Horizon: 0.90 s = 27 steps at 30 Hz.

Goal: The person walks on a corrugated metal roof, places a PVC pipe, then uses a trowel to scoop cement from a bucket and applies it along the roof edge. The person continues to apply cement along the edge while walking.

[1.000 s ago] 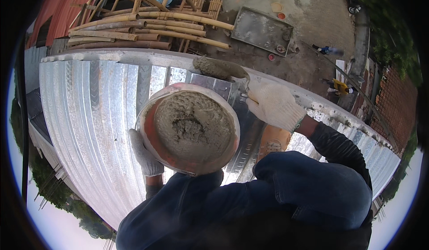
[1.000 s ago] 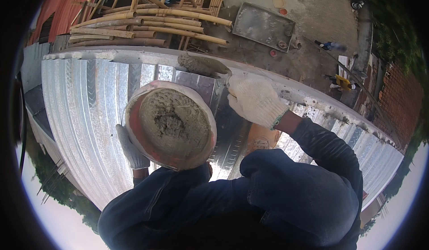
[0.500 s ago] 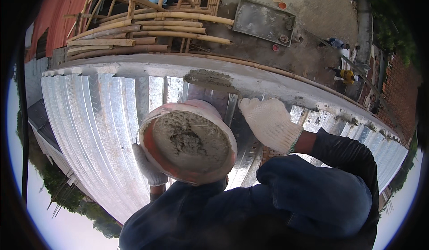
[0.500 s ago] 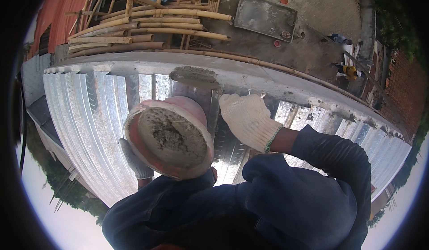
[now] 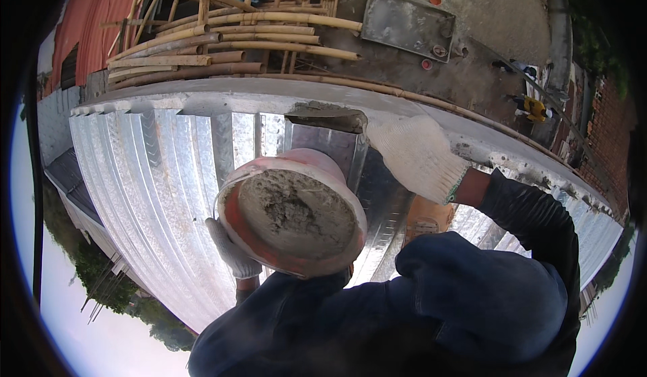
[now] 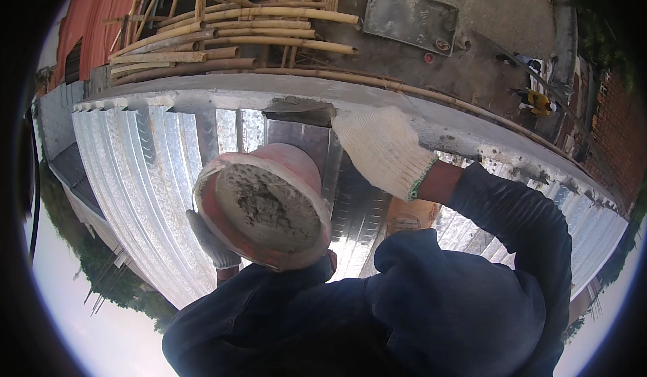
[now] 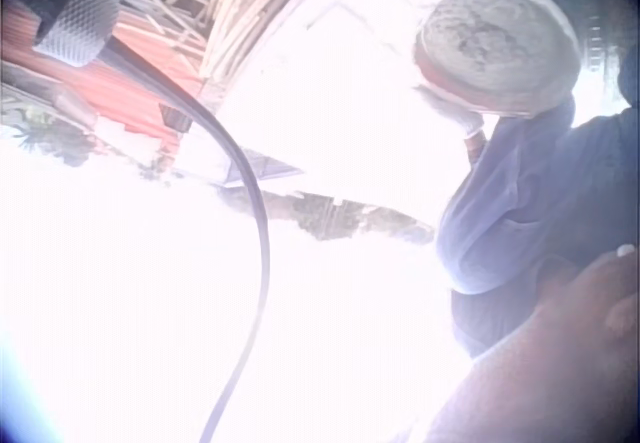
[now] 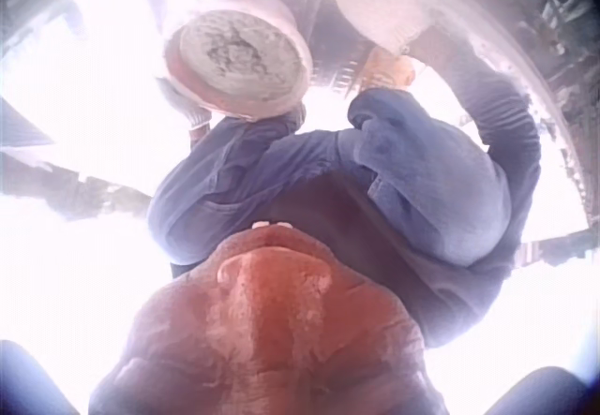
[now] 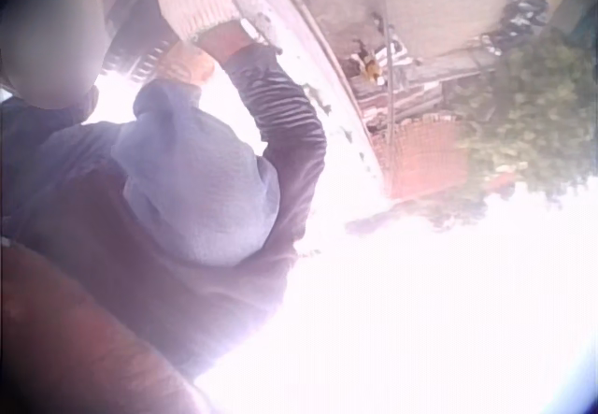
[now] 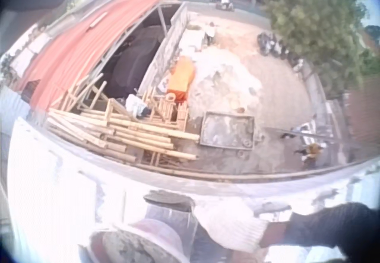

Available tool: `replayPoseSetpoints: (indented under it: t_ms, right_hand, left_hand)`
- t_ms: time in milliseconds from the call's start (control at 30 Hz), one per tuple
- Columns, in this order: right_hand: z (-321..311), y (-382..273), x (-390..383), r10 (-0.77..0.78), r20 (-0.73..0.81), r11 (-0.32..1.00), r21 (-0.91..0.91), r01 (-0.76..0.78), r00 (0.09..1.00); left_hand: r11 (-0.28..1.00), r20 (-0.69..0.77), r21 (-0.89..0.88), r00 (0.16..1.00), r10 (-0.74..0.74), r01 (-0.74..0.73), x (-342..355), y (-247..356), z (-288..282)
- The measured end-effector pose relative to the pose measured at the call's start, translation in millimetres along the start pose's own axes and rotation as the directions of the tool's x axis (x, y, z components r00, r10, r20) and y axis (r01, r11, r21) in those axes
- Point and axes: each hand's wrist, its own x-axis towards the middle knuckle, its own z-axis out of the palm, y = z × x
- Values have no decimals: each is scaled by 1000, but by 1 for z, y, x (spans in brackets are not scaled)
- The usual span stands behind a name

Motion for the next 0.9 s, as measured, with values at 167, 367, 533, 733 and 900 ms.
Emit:
replayPoseSetpoints:
  t_ms: [167, 367, 533, 733, 900]
  right_hand:
    - [-4, -7, -33, 144, 71, 967, -223, -125, 987]
    - [-29, 21, -36, -52, 104, 990, -127, 65, 993]
    - [-21, 46, -61, -22, -7, 926, 377, 23, 1000]
    - [-61, 44, -95, -37, -75, 982, -187, 22, 996]
    - [-18, 58, -94, 67, -92, 996, -50, -72, 993]
  left_hand:
    - [999, -83, 46, 997, -4, 7, -1, -2, 5]
    - [997, -90, -56, 994, -64, 60, 0, 5, 15]
    - [991, -51, -113, 996, -80, 74, 2, 0, 1]
    - [992, -100, 119, 994, 52, -40, 0, -4, -12]
    - [996, -115, -82, 992, -53, 44, 3, -4, 6]
